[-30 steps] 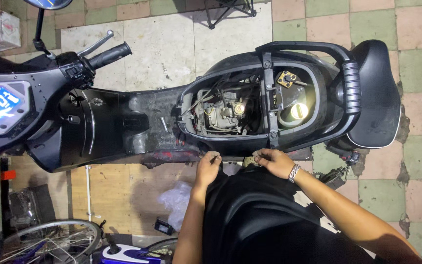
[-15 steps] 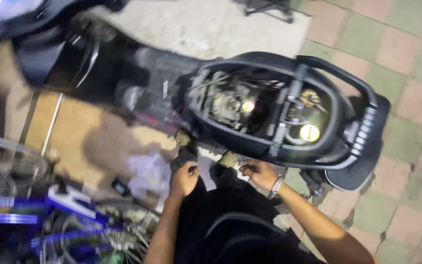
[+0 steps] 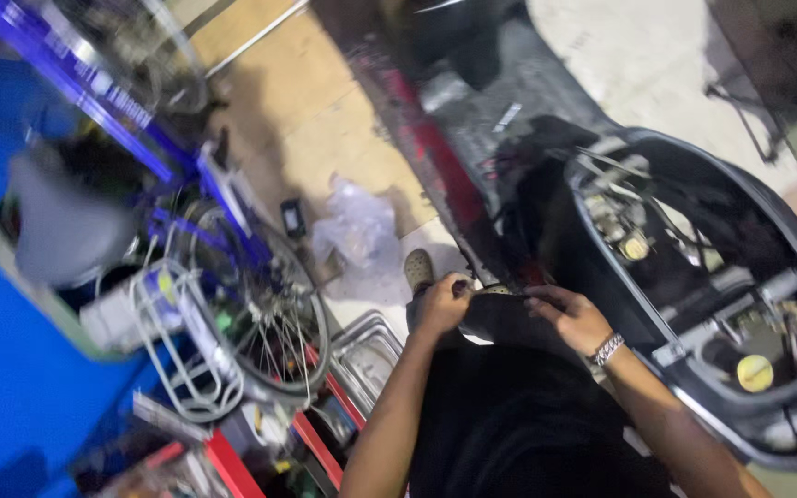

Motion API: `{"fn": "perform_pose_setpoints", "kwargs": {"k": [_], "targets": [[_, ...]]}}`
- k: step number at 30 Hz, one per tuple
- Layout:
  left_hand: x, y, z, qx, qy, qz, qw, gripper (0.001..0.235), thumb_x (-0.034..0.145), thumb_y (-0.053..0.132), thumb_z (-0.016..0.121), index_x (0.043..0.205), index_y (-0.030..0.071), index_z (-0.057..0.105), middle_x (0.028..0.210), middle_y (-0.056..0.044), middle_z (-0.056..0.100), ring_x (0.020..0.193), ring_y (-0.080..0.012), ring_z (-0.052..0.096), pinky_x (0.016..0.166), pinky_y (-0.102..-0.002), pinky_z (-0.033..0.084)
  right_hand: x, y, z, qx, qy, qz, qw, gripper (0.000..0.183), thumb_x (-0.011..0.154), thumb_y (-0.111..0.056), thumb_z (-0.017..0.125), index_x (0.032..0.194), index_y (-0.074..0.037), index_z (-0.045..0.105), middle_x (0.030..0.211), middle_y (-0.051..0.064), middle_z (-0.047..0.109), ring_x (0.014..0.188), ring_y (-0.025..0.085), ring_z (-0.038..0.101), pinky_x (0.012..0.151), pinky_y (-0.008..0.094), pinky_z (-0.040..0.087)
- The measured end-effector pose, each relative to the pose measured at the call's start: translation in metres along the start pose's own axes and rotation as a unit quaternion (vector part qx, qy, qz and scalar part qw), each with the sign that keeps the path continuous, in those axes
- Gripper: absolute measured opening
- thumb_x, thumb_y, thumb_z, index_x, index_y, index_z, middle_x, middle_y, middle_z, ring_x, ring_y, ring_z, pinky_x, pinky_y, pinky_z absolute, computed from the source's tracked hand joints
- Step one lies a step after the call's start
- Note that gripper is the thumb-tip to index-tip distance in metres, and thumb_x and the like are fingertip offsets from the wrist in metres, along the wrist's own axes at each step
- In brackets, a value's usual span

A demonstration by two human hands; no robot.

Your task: The person works on the internal components of a scooter's under-seat area, using a wrench to loosen a bolt and pliers to manipulate a hose. They then use a cordless drill to remove a bolt and a handheld vacuum to clean the engine compartment.

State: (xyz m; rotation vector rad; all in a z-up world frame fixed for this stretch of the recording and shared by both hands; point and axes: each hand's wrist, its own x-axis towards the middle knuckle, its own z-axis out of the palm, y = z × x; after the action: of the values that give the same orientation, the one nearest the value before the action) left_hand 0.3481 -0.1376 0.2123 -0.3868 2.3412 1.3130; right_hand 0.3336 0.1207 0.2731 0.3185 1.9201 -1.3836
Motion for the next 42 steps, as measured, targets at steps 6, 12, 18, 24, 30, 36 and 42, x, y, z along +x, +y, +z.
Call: {"fn": "perform_pose_setpoints", "kwargs": {"k": [6, 12, 18, 24, 30, 36, 42], "targets": [[-0.039, -0.044, 0.004, -0.096, 0.120, -0.076, 0.985, 0.027, 0.090, 0.029, 0.069, 0.111, 0.012, 0.070, 0.104, -0.015, 0.075, 0.100, -0.0339, 0.072, 0.087, -0.042, 0.056, 0.023, -0.035, 0.040, -0.097, -0.159, -0.038, 0.982, 0.038, 0.096, -0.022, 0.063, 0.128, -0.002, 0.069, 0.111, 0.011, 0.079, 0.102, 0.018, 0.074, 0.092, 0.032, 0.056], [-0.130, -0.056, 0.063, -0.170, 0.318, -0.161, 0.919, 0.030, 0.089, 0.025, 0.068, 0.114, 0.008, 0.070, 0.109, -0.018, 0.074, 0.105, -0.0356, 0.069, 0.092, -0.043, 0.054, 0.029, -0.025, 0.045, -0.275, -0.322, -0.060, 0.904, 0.039, 0.097, -0.024, 0.062, 0.129, -0.002, 0.068, 0.111, 0.013, 0.079, 0.104, 0.020, 0.075, 0.094, 0.033, 0.055], [-0.205, -0.038, 0.111, -0.230, 0.362, -0.244, 0.870, 0.029, 0.090, 0.030, 0.066, 0.111, 0.011, 0.073, 0.108, -0.014, 0.075, 0.106, -0.0302, 0.071, 0.094, -0.040, 0.054, 0.031, -0.025, 0.064, -0.348, -0.395, -0.102, 0.844, 0.038, 0.097, -0.024, 0.062, 0.129, -0.003, 0.068, 0.112, 0.015, 0.079, 0.104, 0.022, 0.075, 0.092, 0.034, 0.057], [-0.258, -0.004, 0.117, -0.252, 0.359, -0.344, 0.830, 0.033, 0.089, 0.036, 0.067, 0.114, 0.015, 0.072, 0.108, -0.010, 0.076, 0.103, -0.0288, 0.070, 0.090, -0.041, 0.052, 0.002, -0.026, 0.102, -0.371, -0.499, -0.163, 0.766, 0.037, 0.097, -0.023, 0.063, 0.128, -0.002, 0.069, 0.115, 0.012, 0.079, 0.111, 0.020, 0.072, 0.098, 0.032, 0.053], [-0.272, -0.029, 0.139, -0.318, 0.447, -0.313, 0.776, 0.033, 0.089, 0.031, 0.068, 0.114, 0.010, 0.069, 0.108, -0.014, 0.075, 0.100, -0.0306, 0.072, 0.089, -0.041, 0.055, -0.026, -0.010, 0.146, -0.364, -0.592, -0.160, 0.701, 0.037, 0.096, -0.020, 0.061, 0.129, -0.004, 0.066, 0.115, 0.009, 0.079, 0.106, 0.018, 0.075, 0.093, 0.033, 0.057], [-0.283, -0.059, 0.154, -0.289, 0.479, -0.324, 0.763, 0.031, 0.089, 0.029, 0.067, 0.113, 0.010, 0.072, 0.108, -0.016, 0.074, 0.102, -0.0328, 0.071, 0.090, -0.042, 0.055, -0.045, 0.004, 0.180, -0.337, -0.626, -0.159, 0.685, 0.036, 0.096, -0.017, 0.063, 0.129, -0.003, 0.068, 0.114, 0.011, 0.079, 0.105, 0.018, 0.073, 0.094, 0.032, 0.056], [-0.315, -0.079, 0.141, -0.341, 0.465, -0.318, 0.752, 0.033, 0.090, 0.030, 0.066, 0.115, 0.009, 0.071, 0.105, -0.014, 0.076, 0.099, -0.0289, 0.073, 0.087, -0.039, 0.055, -0.082, 0.000, 0.214, -0.443, -0.566, -0.161, 0.676, 0.037, 0.096, -0.022, 0.062, 0.129, -0.006, 0.067, 0.114, 0.008, 0.079, 0.105, 0.017, 0.076, 0.095, 0.031, 0.057]]}}
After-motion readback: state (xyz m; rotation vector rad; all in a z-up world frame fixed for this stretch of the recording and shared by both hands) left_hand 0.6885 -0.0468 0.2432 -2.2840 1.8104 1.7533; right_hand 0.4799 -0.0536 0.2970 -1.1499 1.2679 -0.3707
